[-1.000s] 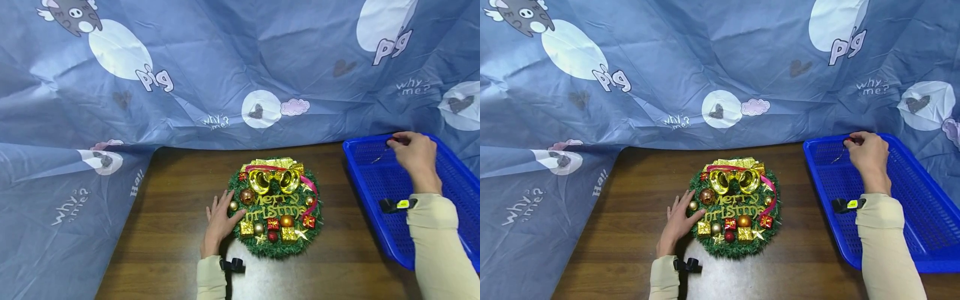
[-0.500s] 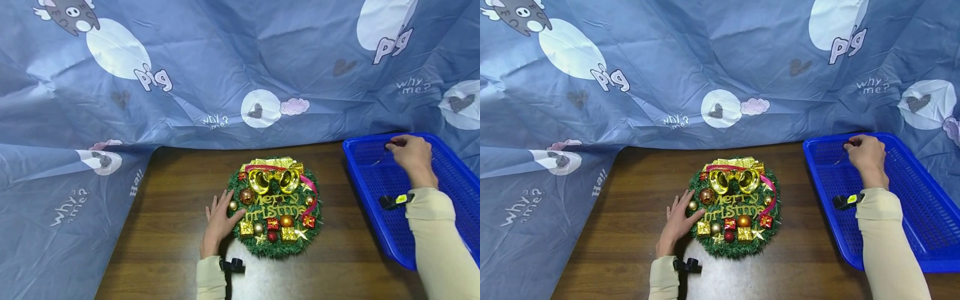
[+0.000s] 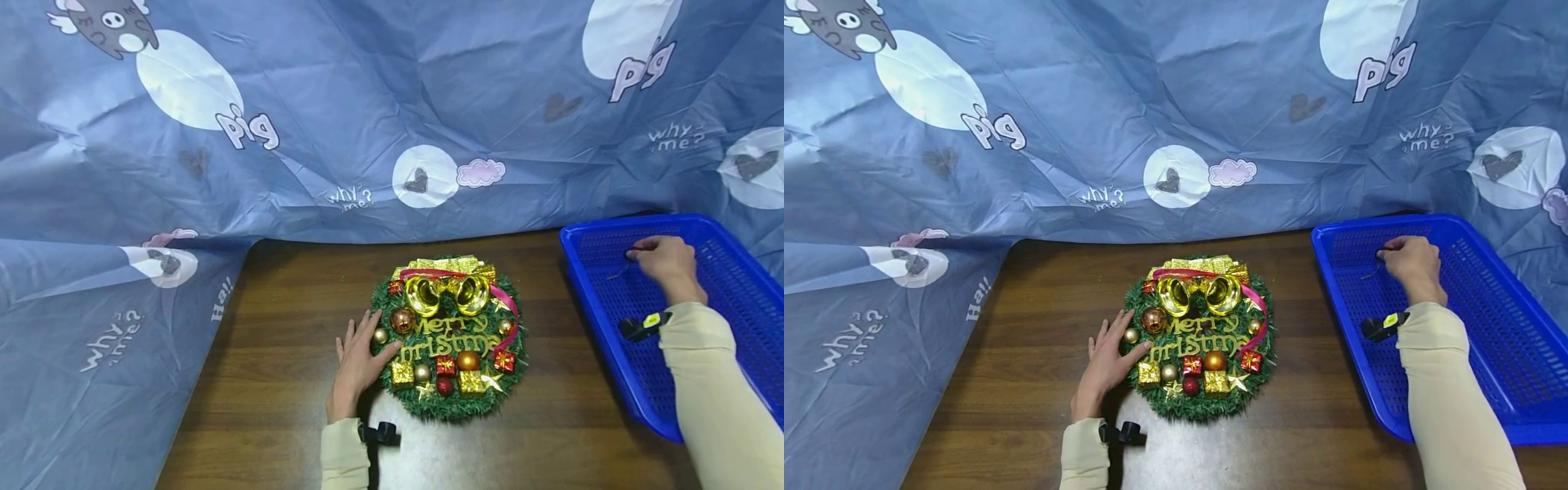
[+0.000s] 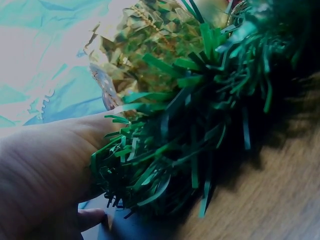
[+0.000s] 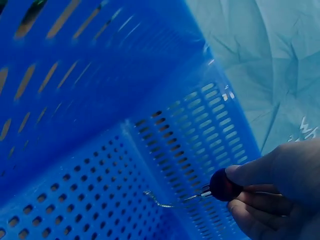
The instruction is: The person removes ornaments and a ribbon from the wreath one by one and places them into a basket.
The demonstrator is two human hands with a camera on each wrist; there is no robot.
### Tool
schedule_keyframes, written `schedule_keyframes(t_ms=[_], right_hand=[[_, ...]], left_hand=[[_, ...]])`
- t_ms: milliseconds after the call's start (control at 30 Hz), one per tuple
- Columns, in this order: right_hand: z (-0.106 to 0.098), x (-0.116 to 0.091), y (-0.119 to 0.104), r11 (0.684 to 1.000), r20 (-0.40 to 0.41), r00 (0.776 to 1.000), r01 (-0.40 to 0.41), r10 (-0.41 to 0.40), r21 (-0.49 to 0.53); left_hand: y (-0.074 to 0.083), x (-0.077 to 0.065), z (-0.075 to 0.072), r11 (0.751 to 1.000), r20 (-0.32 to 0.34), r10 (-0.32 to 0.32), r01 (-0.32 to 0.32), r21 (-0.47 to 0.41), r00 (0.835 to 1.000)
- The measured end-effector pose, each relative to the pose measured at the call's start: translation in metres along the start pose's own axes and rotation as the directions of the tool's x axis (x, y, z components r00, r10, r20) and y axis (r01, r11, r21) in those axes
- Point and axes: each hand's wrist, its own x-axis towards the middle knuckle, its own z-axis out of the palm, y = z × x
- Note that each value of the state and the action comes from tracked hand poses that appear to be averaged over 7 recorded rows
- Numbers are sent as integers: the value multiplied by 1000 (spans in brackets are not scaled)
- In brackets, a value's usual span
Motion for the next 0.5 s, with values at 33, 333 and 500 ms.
schedule_keyframes(t_ms=[33,333,500], right_hand=[[1,1,1,1000,3,1000,7,-7,-4],[9,3,11,999,49,998,-33,34,-8],[11,2,12,998,82,995,-55,56,-10]], left_hand=[[0,0,0,1000,-2,1,-1,0,1000],[-1,0,1,1000,-4,3,-3,-5,1000],[-1,1,0,1000,-6,2,-2,-4,1000]])
